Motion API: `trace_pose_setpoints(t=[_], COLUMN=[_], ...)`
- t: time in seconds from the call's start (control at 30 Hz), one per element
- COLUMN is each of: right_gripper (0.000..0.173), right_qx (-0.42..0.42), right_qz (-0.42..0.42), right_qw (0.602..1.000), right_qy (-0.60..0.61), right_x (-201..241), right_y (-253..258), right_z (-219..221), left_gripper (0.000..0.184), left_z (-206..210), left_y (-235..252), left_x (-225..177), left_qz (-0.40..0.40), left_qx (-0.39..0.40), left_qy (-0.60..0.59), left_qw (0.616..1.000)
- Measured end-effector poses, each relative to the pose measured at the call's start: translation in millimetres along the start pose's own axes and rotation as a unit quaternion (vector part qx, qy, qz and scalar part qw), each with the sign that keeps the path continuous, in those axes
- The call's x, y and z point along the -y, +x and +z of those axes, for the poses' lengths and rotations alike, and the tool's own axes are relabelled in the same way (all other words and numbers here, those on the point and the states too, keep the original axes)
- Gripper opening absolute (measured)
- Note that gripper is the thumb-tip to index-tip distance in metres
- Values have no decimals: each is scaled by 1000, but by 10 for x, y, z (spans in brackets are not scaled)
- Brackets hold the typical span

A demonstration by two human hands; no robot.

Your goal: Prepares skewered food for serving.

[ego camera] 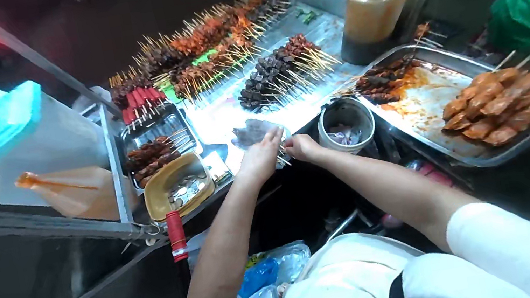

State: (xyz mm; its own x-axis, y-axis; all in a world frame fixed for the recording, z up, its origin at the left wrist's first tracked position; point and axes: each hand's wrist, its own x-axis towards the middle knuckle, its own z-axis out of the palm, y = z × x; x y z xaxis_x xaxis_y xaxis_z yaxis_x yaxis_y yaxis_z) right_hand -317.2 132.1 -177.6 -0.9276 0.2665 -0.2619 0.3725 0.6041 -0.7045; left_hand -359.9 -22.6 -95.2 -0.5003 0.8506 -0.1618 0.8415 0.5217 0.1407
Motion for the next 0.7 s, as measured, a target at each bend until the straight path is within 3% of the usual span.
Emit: trace_pose_setpoints(t=[0.13,0.23,0.3,0.37,0.4,0.47,0.57,0.63,0.7], right_gripper=[42,36,27,24,28,37,42,41,40], right_qx=[-102,-97,-87,-94,-88,-52,-56,-72,-72], right_qz=[41,-73,-157,-207,-206,-152,-130,-135,-120], right_qw=[994,991,979,971,972,985,990,988,989], right_qy=[-2,-60,-93,-79,-70,-59,-23,19,47], right_x=[-316,-424,-450,-559,-592,-598,-818,-983,-998], right_y=[-74,11,-20,-169,-285,-555,-720,-738,-793], right_z=[-93,-143,-232,-371,-451,-614,-748,-754,-731], left_gripper=[76,64,38,22,18,17,23,39,54], left_z=[401,319,-111,-641,-911,-1494,-2325,-2761,-3090], left_y=[-137,-391,-638,-1058,-1292,-1867,-2725,-3161,-3393], left_x=[-41,-96,-105,-37,51,217,367,461,490], left_qz=[19,53,64,42,17,-75,-188,-299,-426], left_qx=[112,85,9,-198,-323,-477,-683,-719,-674], left_qy=[-57,-78,-72,-48,-39,-74,25,98,88], left_qw=[992,992,995,978,946,873,706,619,598])
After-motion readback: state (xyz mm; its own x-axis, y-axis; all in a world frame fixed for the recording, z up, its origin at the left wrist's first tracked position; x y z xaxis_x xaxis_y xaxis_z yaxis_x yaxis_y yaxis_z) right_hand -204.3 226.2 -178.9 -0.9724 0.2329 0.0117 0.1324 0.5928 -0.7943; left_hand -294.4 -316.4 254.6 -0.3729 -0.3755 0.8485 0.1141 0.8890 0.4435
